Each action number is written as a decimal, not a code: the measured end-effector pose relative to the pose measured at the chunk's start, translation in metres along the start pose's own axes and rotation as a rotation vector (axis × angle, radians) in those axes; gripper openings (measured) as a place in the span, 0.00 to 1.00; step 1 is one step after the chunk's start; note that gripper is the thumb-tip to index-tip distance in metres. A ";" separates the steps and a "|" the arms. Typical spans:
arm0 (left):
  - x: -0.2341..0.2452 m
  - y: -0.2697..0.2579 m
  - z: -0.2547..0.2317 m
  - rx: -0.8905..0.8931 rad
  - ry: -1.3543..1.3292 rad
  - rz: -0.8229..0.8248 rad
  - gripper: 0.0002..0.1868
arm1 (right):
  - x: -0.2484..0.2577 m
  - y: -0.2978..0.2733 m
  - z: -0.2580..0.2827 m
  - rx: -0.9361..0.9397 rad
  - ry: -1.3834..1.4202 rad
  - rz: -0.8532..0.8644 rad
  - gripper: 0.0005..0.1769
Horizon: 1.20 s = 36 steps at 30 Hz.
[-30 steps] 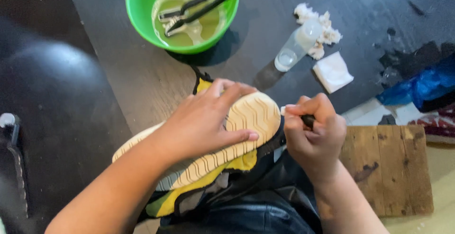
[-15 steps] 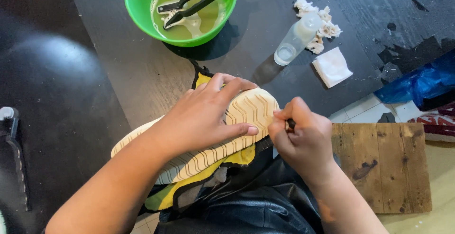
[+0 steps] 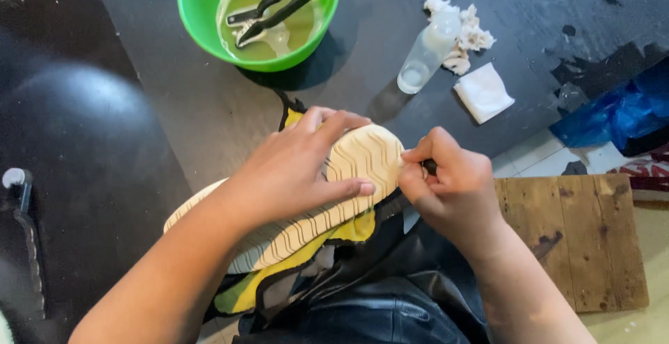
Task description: Cleaning a white sneaker using a cotton swab, a cleaning cloth, and a brush with a cleaning solution.
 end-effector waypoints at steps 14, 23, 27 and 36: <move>0.002 0.000 0.002 0.025 -0.084 0.058 0.44 | -0.003 -0.030 -0.009 -0.047 0.381 0.099 0.04; 0.002 0.002 0.005 -0.015 -0.089 0.005 0.41 | -0.012 -0.031 -0.007 0.020 0.198 0.036 0.05; 0.007 0.002 0.002 0.056 -0.087 0.072 0.42 | -0.018 -0.038 -0.036 -0.049 0.209 0.122 0.05; 0.006 0.001 0.005 0.005 -0.101 0.022 0.41 | -0.013 -0.022 -0.004 -0.021 0.224 0.038 0.04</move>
Point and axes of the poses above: each hand's wrist, its own y-axis towards the middle knuckle, its own x-axis out of the back of the hand, z = x × y, the point moved 6 cm from there along y, towards the middle knuckle, and after that the axes turned 13 degrees about -x, right-handed, at the moved point
